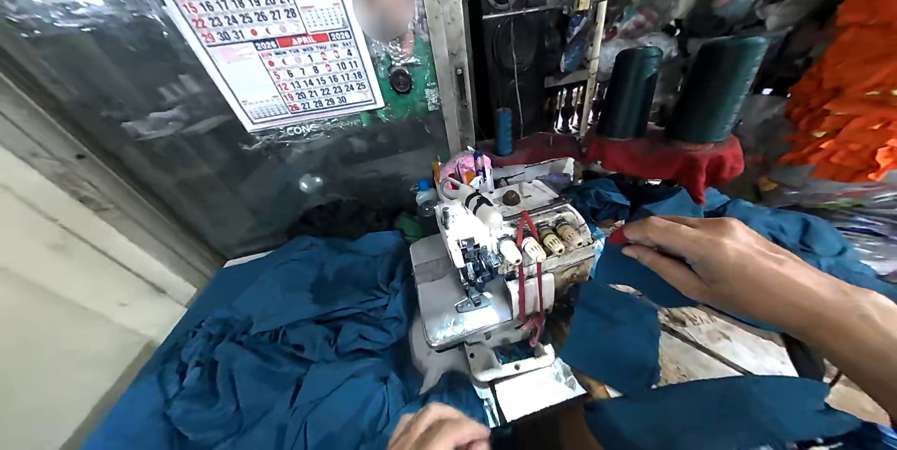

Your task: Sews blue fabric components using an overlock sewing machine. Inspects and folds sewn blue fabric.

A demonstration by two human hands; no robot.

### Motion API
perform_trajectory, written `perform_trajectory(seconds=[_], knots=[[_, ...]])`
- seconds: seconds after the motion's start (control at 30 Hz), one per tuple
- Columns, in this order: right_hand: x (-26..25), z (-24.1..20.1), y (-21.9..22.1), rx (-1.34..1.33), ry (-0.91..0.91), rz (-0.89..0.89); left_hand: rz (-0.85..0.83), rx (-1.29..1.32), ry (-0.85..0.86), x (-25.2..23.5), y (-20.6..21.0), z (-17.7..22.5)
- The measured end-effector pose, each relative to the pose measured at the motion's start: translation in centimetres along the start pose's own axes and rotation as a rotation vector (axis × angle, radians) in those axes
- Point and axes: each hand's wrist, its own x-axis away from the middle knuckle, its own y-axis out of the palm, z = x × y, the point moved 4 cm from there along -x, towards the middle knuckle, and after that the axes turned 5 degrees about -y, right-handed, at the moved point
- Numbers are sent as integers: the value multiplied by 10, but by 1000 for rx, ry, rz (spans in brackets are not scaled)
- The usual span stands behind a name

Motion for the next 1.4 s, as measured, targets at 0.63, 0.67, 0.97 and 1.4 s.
perform_trajectory(seconds=[0.63,0.67,0.97,1.4], knots=[[88,-153,90,-1030,588,-18,-636,149,-103,-46,70,5],[79,-152,95,-1105,501,-59,-744,20,-48,-52,65,15],[88,-149,121,-1290,600,-84,-301,447,-195,-17,40,-21],[71,-165,120,-1377,683,-96,-35,378,-93,-8,33,-38]])
